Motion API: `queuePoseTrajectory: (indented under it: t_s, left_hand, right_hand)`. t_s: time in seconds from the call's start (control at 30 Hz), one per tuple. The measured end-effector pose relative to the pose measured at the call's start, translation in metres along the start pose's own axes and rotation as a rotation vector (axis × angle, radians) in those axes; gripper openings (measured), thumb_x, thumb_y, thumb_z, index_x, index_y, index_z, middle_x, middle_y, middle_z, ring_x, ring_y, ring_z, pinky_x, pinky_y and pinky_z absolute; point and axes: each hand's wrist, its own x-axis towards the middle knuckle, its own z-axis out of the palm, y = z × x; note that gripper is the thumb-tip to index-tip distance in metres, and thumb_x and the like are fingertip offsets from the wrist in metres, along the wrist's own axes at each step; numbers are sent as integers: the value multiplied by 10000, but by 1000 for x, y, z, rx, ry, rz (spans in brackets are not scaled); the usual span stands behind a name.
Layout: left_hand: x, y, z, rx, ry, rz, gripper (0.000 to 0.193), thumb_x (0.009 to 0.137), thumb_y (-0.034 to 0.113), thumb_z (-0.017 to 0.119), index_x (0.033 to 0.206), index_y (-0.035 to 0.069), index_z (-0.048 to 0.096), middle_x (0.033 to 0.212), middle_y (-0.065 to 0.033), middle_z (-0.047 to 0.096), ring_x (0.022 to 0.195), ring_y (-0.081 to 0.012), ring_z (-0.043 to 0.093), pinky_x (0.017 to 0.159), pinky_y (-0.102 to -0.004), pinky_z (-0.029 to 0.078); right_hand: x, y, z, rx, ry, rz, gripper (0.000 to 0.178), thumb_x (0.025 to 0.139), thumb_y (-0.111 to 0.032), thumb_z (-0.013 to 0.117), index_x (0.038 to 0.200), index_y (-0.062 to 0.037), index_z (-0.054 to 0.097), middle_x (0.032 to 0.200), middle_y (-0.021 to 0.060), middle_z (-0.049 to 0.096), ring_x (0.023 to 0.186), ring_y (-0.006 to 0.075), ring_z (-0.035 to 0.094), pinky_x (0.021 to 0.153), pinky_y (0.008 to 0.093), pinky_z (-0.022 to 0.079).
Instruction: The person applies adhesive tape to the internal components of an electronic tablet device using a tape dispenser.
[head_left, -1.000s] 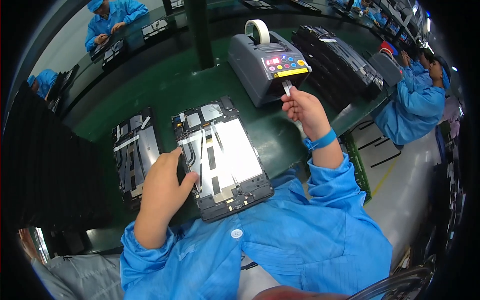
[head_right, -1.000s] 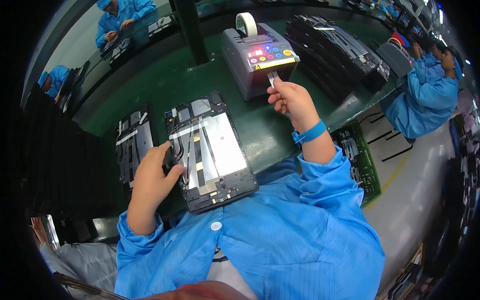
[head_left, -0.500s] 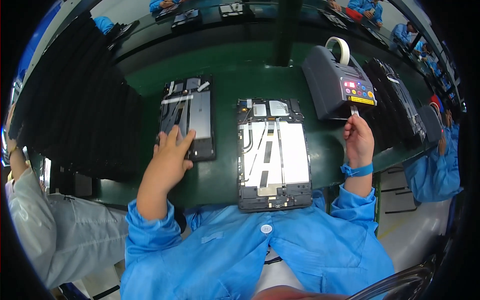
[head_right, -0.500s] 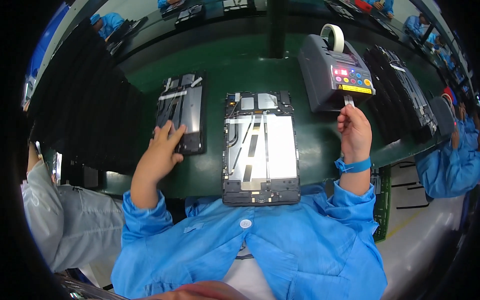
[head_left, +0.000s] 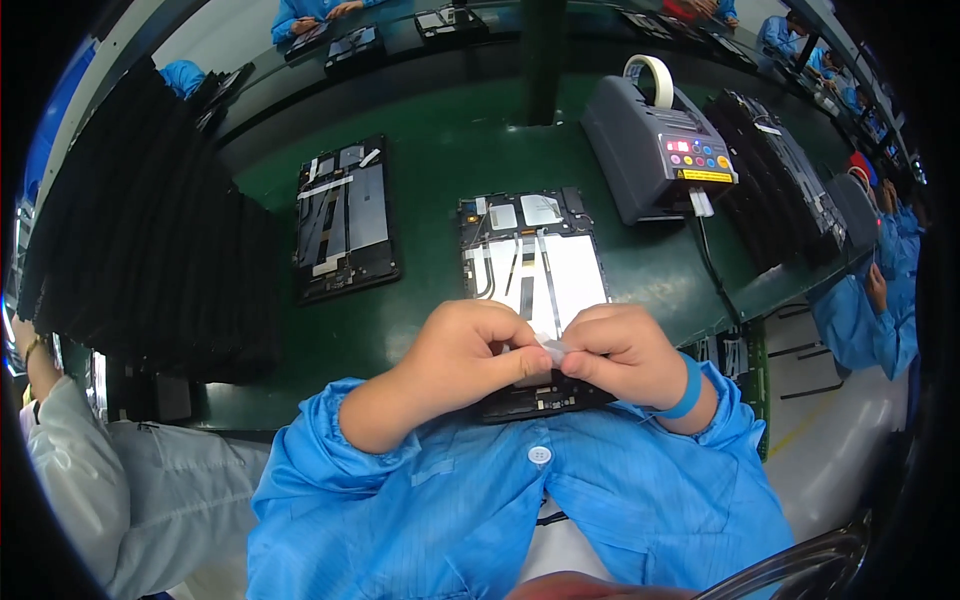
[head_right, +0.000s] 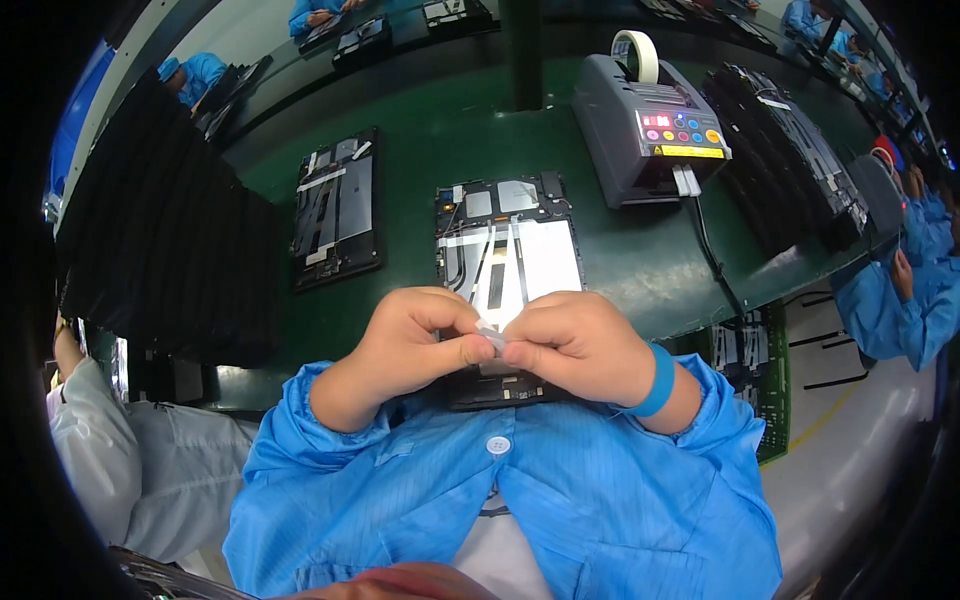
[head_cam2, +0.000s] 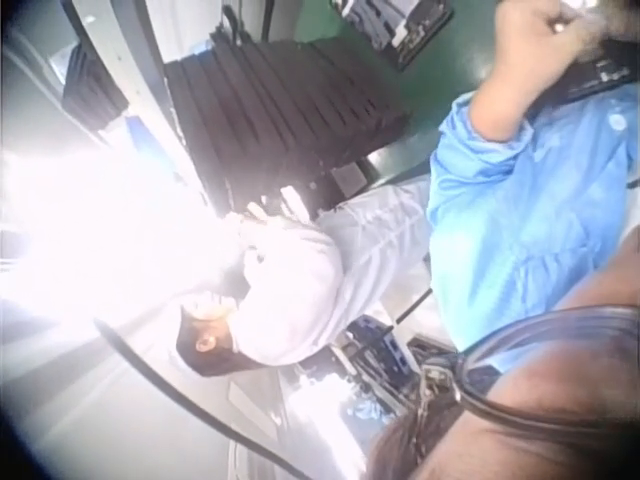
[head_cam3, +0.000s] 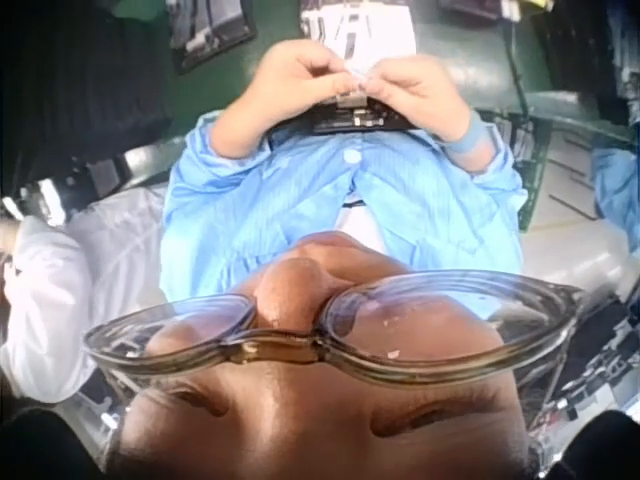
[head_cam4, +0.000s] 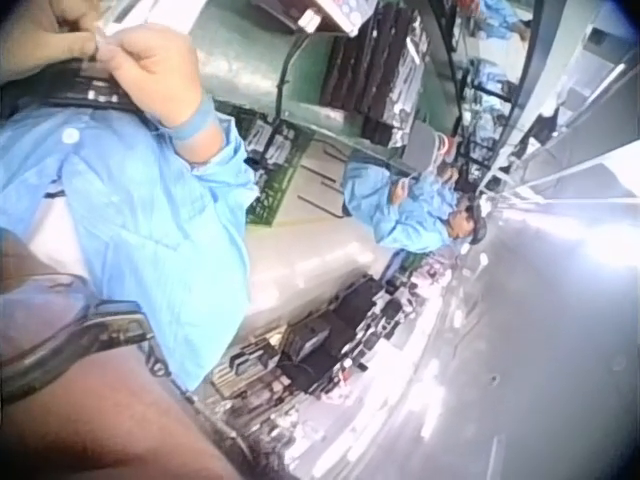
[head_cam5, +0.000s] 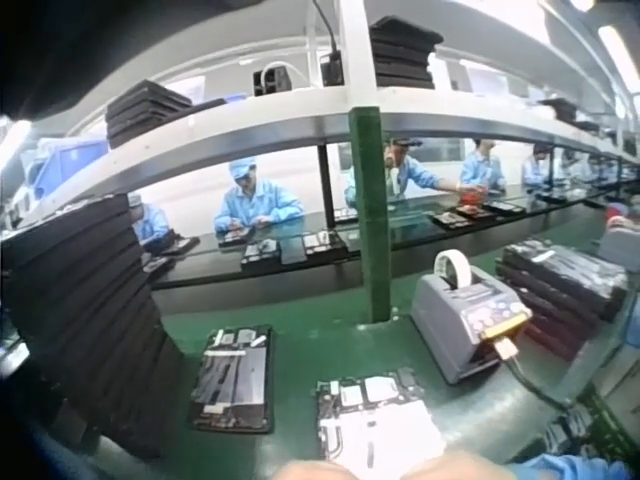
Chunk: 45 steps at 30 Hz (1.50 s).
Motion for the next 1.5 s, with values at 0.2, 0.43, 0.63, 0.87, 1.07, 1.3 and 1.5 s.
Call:
queuePoseTrajectory:
  t_s: [0.2, 0.43, 0.63, 0.87, 1.07, 1.3, 1.5]
  left_hand:
    - [3, -11, -8, -203, 162, -28, 98, 753, 68, 730, 747, -11, 673, 699, -67, 621, 669, -114, 591, 559, -241, 442]
    - [7, -28, -8, -13, 129, 203, 79, 807, 52, 698, 791, -16, 661, 754, -87, 642, 642, -128, 590, 559, -243, 446]
    - [6, -42, -9, -283, 315, 155, 83, 801, 78, 715, 821, 0, 692, 740, -69, 641, 673, -134, 586, 585, -258, 450]
    - [16, -64, -30, -250, 600, 10, 257, 801, 65, 693, 1045, -2, 651, 893, -81, 603, 740, -179, 609, 637, -288, 480]
    - [27, -76, -47, 549, 403, 54, 232, 766, 139, 680, 979, 48, 677, 905, -88, 593, 832, -280, 578, 722, -374, 483]
    - [28, -73, -47, 699, 355, 33, 223, 777, 180, 668, 972, 74, 681, 897, -59, 585, 874, -260, 556, 733, -374, 490]
    - [29, -68, -46, 769, 303, 56, 204, 779, 145, 659, 971, 77, 672, 898, -48, 588, 850, -256, 556, 725, -366, 486]
  right_hand:
    - [2, 12, -2, -115, 93, 33, 141, 819, -162, 657, 760, -34, 668, 634, 99, 601, 593, 259, 589, 537, 345, 444]
    - [17, 9, 8, -161, 185, 154, 120, 817, -155, 649, 852, -61, 717, 662, 97, 631, 616, 230, 621, 539, 329, 460]
    - [36, 15, 9, -177, 398, -2, 186, 778, -144, 684, 934, -45, 695, 731, 114, 642, 653, 243, 626, 555, 329, 466]
    - [80, 29, -10, -432, 174, 69, 126, 790, -141, 649, 783, -24, 600, 750, 146, 601, 725, 325, 604, 622, 390, 471]
    - [114, 56, 4, -462, -3, 88, 286, 773, -88, 672, 1015, -33, 529, 807, 114, 609, 780, 295, 605, 669, 371, 481]
    - [139, 72, 7, -586, -49, -70, 221, 766, -51, 645, 953, -53, 527, 792, 102, 606, 789, 306, 593, 671, 407, 467]
    - [159, 84, 2, -596, -142, -166, 203, 754, -42, 637, 923, -43, 523, 770, 113, 593, 752, 316, 584, 655, 401, 462]
